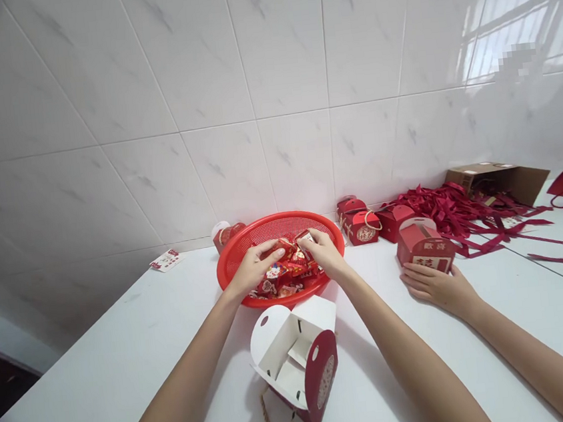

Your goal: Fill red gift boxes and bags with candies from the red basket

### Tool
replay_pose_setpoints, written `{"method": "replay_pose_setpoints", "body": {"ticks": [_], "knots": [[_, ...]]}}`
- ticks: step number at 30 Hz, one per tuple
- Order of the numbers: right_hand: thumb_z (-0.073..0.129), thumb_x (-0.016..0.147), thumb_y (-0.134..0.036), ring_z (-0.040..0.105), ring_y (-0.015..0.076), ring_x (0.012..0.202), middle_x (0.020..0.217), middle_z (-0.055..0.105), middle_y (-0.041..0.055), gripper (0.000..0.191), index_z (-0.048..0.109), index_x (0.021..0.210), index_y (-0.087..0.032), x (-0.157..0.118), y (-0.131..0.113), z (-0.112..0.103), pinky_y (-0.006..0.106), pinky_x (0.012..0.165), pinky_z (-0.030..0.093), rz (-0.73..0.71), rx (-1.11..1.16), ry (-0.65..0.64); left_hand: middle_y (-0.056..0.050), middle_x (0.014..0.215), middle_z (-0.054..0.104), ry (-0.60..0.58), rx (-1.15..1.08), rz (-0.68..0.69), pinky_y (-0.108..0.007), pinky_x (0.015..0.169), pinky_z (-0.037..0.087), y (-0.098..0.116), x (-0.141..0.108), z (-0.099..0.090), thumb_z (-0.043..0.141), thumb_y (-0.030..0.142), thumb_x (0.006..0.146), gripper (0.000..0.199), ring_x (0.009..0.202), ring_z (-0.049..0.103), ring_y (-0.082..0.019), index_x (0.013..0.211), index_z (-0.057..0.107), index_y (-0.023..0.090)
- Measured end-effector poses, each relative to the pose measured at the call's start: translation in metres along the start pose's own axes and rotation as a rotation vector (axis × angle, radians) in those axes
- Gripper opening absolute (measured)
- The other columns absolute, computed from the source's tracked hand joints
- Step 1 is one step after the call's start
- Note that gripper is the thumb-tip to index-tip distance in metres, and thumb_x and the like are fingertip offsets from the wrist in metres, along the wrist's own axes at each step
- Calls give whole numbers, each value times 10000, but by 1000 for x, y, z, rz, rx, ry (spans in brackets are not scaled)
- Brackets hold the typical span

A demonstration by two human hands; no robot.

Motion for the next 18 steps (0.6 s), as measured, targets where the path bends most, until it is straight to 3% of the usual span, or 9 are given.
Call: {"method": "replay_pose_setpoints", "body": {"ticks": [7,13,16,18], "knots": [[691,678,-414,539,157,643,667,602,-18,222,591,675,-216,0,0,-1,291,637,434,1,-11,33,-76,1059,741,135,189,50,-385,1016,480,-3,-1,-5,660,172,775,191,1070,646,-238,913,784,220],[690,645,-404,515,144,628,646,581,-25,225,566,639,-216,-1,-4,1,276,615,416,-1,13,67,-57,1059,717,297,516,-84,-445,1061,442,-9,-1,-9,575,23,685,307,1093,620,-260,779,777,234],[706,624,-400,507,138,612,633,574,-25,232,568,636,-213,-1,-5,0,273,602,412,35,48,99,-55,1056,733,269,440,-64,-402,1035,466,-9,-1,-8,525,-12,676,388,1070,639,-235,864,774,219],[715,615,-399,519,145,614,638,586,-20,233,579,652,-215,-2,-5,0,279,605,422,60,79,97,-59,1017,751,240,313,-64,-367,979,502,-8,0,-5,534,29,717,333,1004,668,-219,894,761,195]]}}
Point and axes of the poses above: each hand's wrist, its own x-axis towards the middle knuckle, its own z-axis out of the palm, y = z × x, the point moved 2 cm from there along x, towards the middle knuckle
